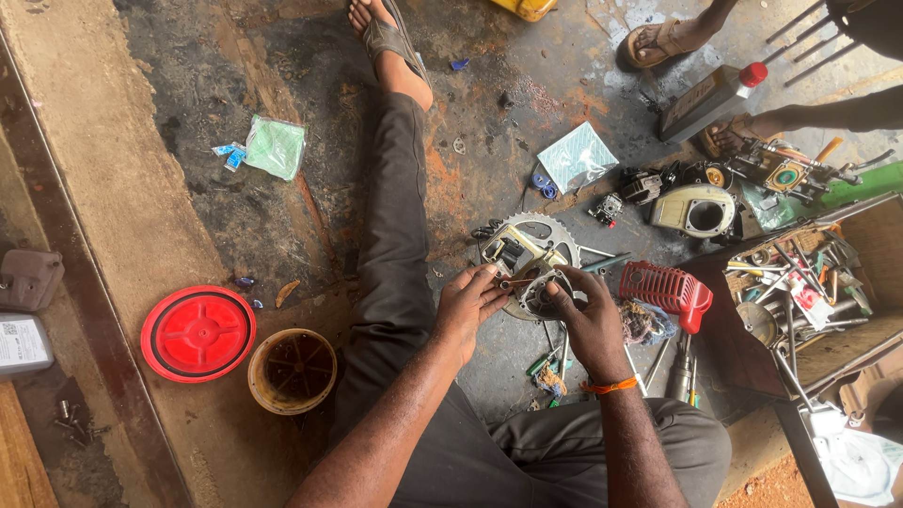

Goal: The person sits on the floor and assembles a small engine component, likely a stator or alternator. They insert a cylindrical part, use a hammer to tap it into place, and then use pliers to adjust a small metal clip on the assembly.

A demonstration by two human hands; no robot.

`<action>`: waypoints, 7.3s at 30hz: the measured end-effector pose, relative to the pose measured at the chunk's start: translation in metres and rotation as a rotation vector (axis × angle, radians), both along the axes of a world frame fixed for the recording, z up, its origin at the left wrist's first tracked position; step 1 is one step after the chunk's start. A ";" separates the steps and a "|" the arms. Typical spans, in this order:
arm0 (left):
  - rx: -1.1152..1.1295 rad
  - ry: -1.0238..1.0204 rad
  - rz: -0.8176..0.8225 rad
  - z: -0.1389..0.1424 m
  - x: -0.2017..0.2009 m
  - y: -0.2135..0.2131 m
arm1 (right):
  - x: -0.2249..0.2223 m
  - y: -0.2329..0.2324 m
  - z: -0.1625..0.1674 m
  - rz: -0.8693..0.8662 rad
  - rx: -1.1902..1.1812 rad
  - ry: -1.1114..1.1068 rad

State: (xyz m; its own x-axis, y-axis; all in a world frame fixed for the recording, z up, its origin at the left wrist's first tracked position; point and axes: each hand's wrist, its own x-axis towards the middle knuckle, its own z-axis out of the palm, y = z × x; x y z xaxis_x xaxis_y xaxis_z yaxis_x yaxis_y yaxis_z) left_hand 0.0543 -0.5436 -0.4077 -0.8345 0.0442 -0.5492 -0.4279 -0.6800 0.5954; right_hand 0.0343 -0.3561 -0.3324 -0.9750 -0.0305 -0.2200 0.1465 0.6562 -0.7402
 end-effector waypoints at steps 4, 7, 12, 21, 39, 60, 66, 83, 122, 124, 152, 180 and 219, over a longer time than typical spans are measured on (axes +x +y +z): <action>0.014 0.011 -0.017 0.002 0.001 -0.002 | 0.003 -0.001 0.006 -0.016 0.047 0.022; 0.006 0.003 -0.018 0.001 0.004 -0.004 | 0.010 -0.010 0.016 0.044 0.166 0.290; 0.093 0.032 0.026 -0.002 0.005 -0.007 | 0.014 -0.043 0.028 0.160 0.328 0.488; 0.207 0.046 0.061 -0.006 0.014 -0.009 | 0.007 -0.062 0.031 0.399 0.474 0.622; 0.317 0.053 0.123 -0.012 0.027 0.004 | 0.018 -0.061 0.029 0.280 0.336 0.435; 0.245 -0.016 0.122 -0.015 0.028 0.005 | 0.009 -0.071 0.006 0.526 0.637 0.610; 0.239 -0.010 0.100 -0.018 0.026 0.001 | 0.009 -0.075 0.009 0.508 0.613 0.601; -1.112 0.235 0.696 0.001 0.118 -0.256 | 0.003 -0.044 -0.050 0.574 0.658 0.744; -0.027 0.402 0.093 0.059 -0.080 -0.168 | 0.005 -0.078 0.018 0.490 0.470 0.692; -0.059 0.446 -0.017 0.082 -0.130 -0.121 | 0.006 -0.074 0.018 0.490 0.446 0.657; -0.322 0.334 -0.049 0.183 -0.250 0.049 | 0.004 -0.060 0.020 0.498 0.465 0.583; -0.993 -0.437 -0.385 0.017 0.190 -0.149 | 0.008 -0.075 0.018 0.500 0.459 0.616; -0.433 0.251 -0.174 0.028 0.008 -0.051 | 0.010 -0.078 0.021 0.516 0.463 0.644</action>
State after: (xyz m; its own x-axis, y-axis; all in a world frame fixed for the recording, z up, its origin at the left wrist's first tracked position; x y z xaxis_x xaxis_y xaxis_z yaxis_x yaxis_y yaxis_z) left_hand 0.0624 -0.5946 -0.3793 -0.9433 0.0069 -0.3319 -0.3204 -0.2807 0.9048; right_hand 0.0447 -0.4342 -0.3110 -0.8036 -0.5366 0.2573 -0.5900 0.7749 -0.2269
